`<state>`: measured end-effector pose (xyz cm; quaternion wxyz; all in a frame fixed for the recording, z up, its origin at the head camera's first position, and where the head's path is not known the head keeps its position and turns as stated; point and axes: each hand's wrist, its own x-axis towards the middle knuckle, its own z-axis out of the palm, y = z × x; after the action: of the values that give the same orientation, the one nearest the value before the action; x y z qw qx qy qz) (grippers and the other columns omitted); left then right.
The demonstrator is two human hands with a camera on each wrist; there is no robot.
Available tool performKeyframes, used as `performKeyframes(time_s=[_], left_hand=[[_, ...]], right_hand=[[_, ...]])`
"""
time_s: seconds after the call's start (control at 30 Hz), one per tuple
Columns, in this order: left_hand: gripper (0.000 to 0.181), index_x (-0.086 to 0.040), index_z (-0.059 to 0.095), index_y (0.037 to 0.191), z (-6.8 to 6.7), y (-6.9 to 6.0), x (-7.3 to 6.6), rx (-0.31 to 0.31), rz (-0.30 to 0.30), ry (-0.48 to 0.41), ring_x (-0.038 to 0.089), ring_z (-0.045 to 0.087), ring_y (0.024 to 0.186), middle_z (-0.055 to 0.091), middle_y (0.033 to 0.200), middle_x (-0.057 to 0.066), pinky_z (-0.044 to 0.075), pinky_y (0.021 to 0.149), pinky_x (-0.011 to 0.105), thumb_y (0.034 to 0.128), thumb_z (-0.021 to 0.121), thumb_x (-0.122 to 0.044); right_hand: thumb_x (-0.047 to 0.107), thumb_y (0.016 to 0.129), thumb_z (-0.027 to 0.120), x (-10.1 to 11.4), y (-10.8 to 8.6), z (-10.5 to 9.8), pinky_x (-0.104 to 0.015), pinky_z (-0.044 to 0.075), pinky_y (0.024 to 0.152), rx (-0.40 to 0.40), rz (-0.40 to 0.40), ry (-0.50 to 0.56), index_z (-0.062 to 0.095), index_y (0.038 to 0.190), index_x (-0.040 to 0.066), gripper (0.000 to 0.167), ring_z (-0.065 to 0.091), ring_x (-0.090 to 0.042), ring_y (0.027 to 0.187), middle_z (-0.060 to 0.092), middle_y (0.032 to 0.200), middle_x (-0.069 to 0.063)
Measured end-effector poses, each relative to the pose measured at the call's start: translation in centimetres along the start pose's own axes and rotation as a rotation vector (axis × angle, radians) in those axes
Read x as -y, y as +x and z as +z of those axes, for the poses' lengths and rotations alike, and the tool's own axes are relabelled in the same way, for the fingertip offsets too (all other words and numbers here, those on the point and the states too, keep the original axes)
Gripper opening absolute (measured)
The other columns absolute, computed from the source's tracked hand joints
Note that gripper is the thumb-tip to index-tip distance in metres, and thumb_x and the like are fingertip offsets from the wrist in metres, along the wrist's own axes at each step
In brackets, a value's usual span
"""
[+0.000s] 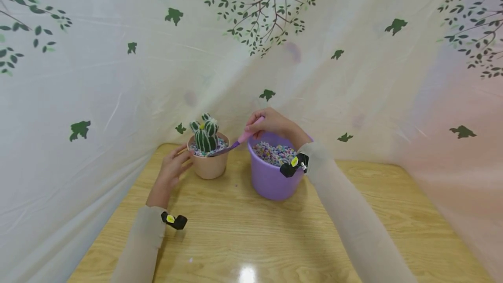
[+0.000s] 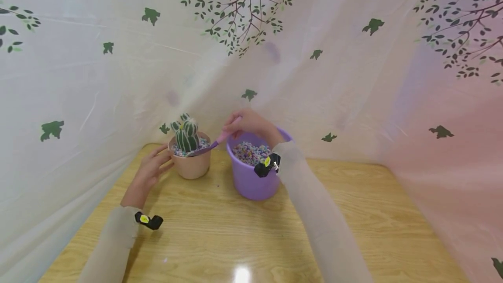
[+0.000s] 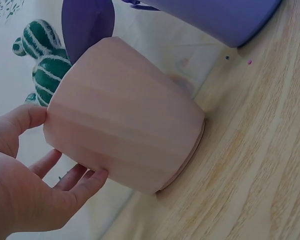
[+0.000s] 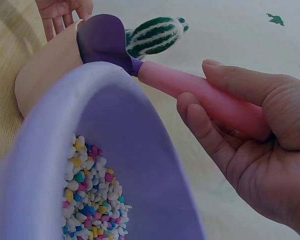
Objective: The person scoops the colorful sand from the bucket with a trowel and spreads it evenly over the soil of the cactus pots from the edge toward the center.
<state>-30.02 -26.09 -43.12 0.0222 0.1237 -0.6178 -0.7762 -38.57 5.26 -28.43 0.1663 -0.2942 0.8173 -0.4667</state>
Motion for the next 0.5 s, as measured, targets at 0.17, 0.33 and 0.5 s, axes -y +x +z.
performKeyframes(time_s=[0.17,0.33,0.5], left_hand=[[0.063,-0.014,0.035,0.160,-0.3,0.5,-0.1,0.029,-0.010,0.006,0.017,0.053,0.128,0.049,0.147,0.006,0.041,0.119,0.039,0.1029,0.061,-0.023],[0.063,-0.014,0.035,0.160,-0.5,0.8,-0.1,0.049,-0.013,0.005,0.016,0.053,0.127,0.051,0.145,0.005,0.040,0.120,0.040,0.1032,0.061,-0.024],[0.062,-0.015,0.034,0.160,-0.6,1.2,0.1,0.059,-0.013,0.022,0.023,0.046,0.139,0.037,0.161,0.010,0.038,0.122,0.041,0.1044,0.059,-0.025]], right_hand=[[0.012,0.090,0.077,-0.4,0.1,0.1,-0.040,0.063,0.074,-0.011,-0.002,0.025,0.072,0.099,0.001,0.015,0.070,-0.020,0.070,0.074,0.084,-0.014],[0.011,0.090,0.077,-0.6,0.2,0.1,-0.038,0.063,0.071,-0.022,-0.001,0.046,0.072,0.098,0.000,0.014,0.069,-0.018,0.067,0.074,0.079,-0.009],[0.012,0.091,0.076,-0.7,0.2,0.2,-0.032,0.062,0.066,-0.033,0.004,0.070,0.072,0.099,-0.001,0.016,0.069,-0.019,0.066,0.073,0.077,-0.009]])
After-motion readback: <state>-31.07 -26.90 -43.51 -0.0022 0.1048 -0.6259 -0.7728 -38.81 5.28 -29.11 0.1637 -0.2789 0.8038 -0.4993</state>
